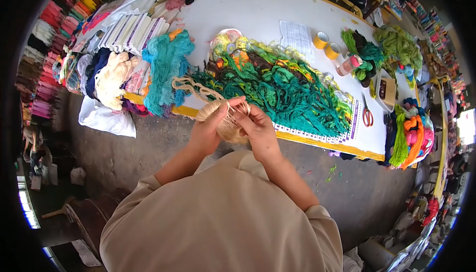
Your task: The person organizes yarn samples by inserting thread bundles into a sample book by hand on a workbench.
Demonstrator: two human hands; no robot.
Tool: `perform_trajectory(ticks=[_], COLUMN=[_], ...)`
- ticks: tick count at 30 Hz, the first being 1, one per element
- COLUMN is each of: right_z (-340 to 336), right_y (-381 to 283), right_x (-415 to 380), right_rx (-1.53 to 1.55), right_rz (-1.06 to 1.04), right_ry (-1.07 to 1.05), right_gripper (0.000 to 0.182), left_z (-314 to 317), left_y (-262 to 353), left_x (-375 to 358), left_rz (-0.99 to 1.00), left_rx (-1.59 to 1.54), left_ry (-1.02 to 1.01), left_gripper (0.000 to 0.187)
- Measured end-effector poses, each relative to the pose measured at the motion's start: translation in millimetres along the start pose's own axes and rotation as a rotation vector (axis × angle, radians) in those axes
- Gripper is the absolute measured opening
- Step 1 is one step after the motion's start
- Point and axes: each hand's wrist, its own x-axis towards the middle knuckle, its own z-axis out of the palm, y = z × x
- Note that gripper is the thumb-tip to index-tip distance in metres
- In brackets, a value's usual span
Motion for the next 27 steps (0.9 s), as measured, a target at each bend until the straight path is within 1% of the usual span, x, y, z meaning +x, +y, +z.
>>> perform_trajectory(ticks=[3,4,5,6,7,9,11,12,13,14,16,18,19,23,25,27], right_z=[3,4,4,5,6,4,-3,-5,-7,-9,-10,-6,-8,-18,-23,-26], right_y=[-3,-4,-5,-6,-6,-3,1,2,3,4,4,3,5,5,6,0], right_x=[-1,-1,-1,-1,-1,-1,0,1,1,2,3,4,5,10,10,9], right_rx=[-0.061,-0.130,-0.200,-0.199,-0.184,-0.168,0.112,0.105,0.106,0.078,0.051,-0.253,-0.229,-0.202,-0.005,0.241], right_rz=[-0.015,-0.025,-0.036,-0.035,-0.037,-0.034,0.024,0.022,0.030,0.020,0.014,-0.032,-0.016,0.033,0.066,0.117], right_ry=[0.018,0.012,0.007,0.008,0.016,0.024,-0.034,-0.044,-0.041,-0.042,-0.042,0.011,0.020,0.043,0.053,0.029], right_gripper=[0.009,0.009,0.008,0.008,0.008,0.008,0.008,0.009,0.009,0.009,0.010,0.009,0.013,0.010,0.002,0.003], left_z=[2,2,3,4,3,-2,-7,-9,-8,-7,-3,-1,0,-3,-5,-9], left_y=[-5,-6,-6,-6,-9,-16,-18,-19,-21,-21,-20,-23,-23,-33,-38,-44], left_x=[1,1,1,0,1,2,3,4,5,6,8,11,13,20,23,27], left_rz=[0.019,0.016,0.027,0.037,0.036,0.108,0.075,0.046,0.054,0.050,-0.002,-0.016,-0.024,0.011,0.037,0.072], left_rx=[-0.001,-0.001,0.043,0.087,0.087,0.036,-0.002,-0.039,-0.018,-0.021,-0.190,-0.180,-0.169,-0.185,-0.233,-0.184], left_ry=[0.015,0.014,0.031,0.049,0.049,0.064,0.062,0.057,0.106,0.109,0.120,0.106,0.090,0.083,0.077,0.101], left_gripper=[0.040,0.040,0.039,0.037,0.037,0.034,0.033,0.031,0.030,0.030,0.029,0.029,0.029,0.029,0.031,0.031])
